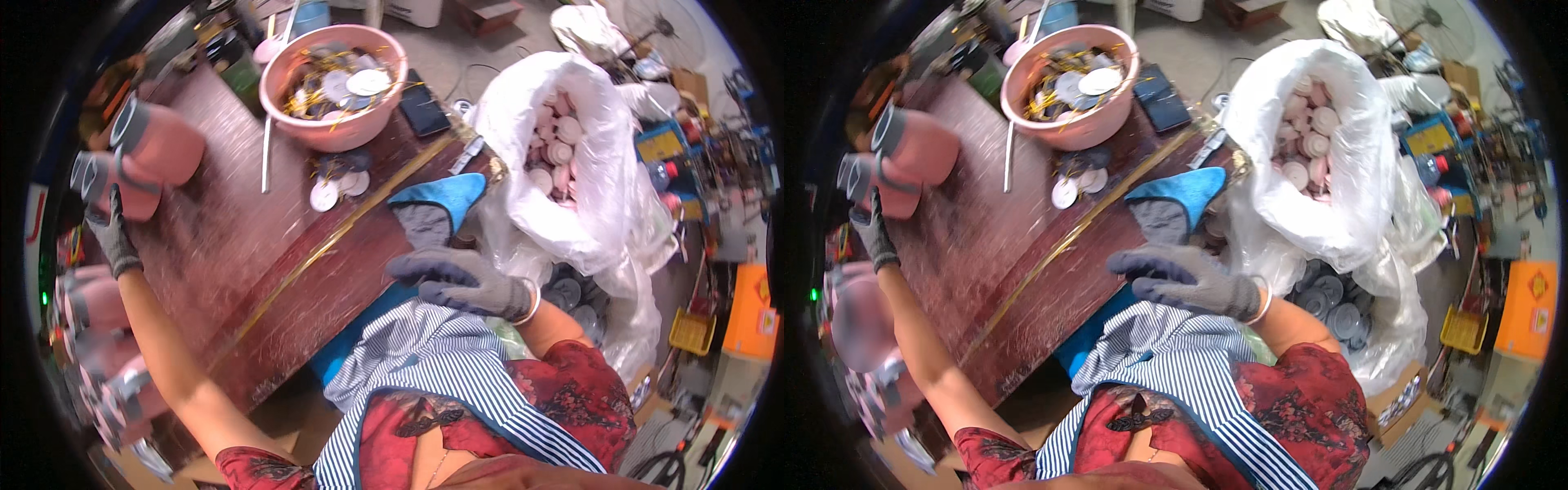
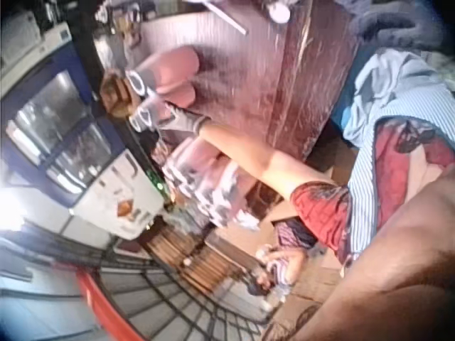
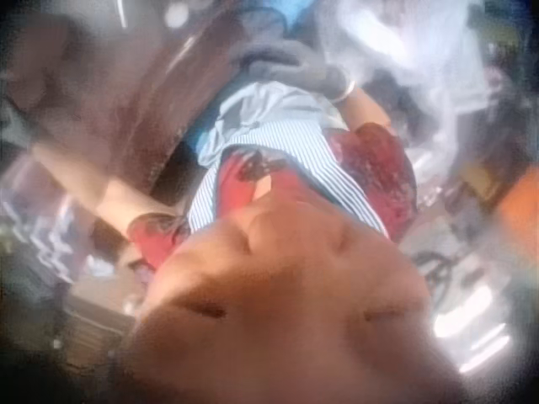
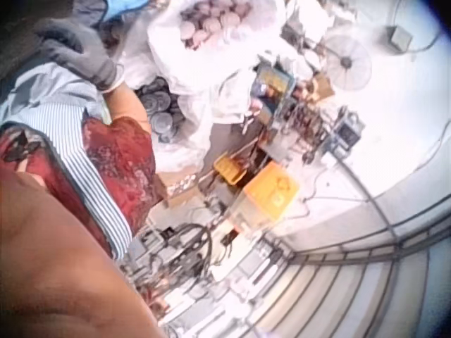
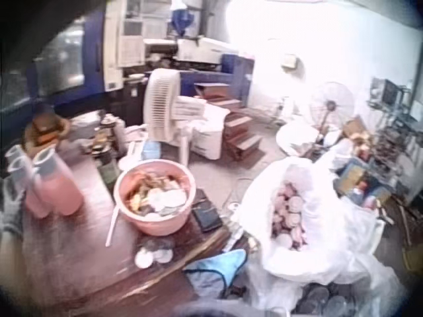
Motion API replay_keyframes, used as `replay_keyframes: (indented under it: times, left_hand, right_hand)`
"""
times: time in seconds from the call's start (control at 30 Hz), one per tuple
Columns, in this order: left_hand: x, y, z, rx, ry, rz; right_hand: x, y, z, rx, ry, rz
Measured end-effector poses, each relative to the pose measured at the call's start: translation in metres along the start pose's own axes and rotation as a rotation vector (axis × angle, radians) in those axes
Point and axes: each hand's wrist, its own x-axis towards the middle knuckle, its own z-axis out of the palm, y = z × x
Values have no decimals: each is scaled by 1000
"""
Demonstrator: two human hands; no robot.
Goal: The person assembles pink pitchers by attaching gray lids and inserting small yellow tags into the spouts. They handle each pitcher one at a time, placing finished units on the table. A child is visible nearby packing items into a cardboard box.
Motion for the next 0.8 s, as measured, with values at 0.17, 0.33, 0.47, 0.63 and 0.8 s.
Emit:
replay_keyframes:
  times: [0.17,0.33,0.47,0.63,0.8]
  left_hand:
    - [16,-86,58,-425,-29,-72]
    - [-164,146,60,-310,179,-76]
    - [-294,206,-30,-299,350,-429]
    - [-357,283,-99,-349,292,-206]
    - [-380,371,-126,4,-64,-45]
  right_hand:
    - [-10,0,-113,-236,894,-166]
    - [-47,62,-339,-864,1307,376]
    - [-40,84,-408,-1460,1168,595]
    - [-50,85,-431,-1197,1185,-15]
    - [-31,-21,-253,-806,929,-539]
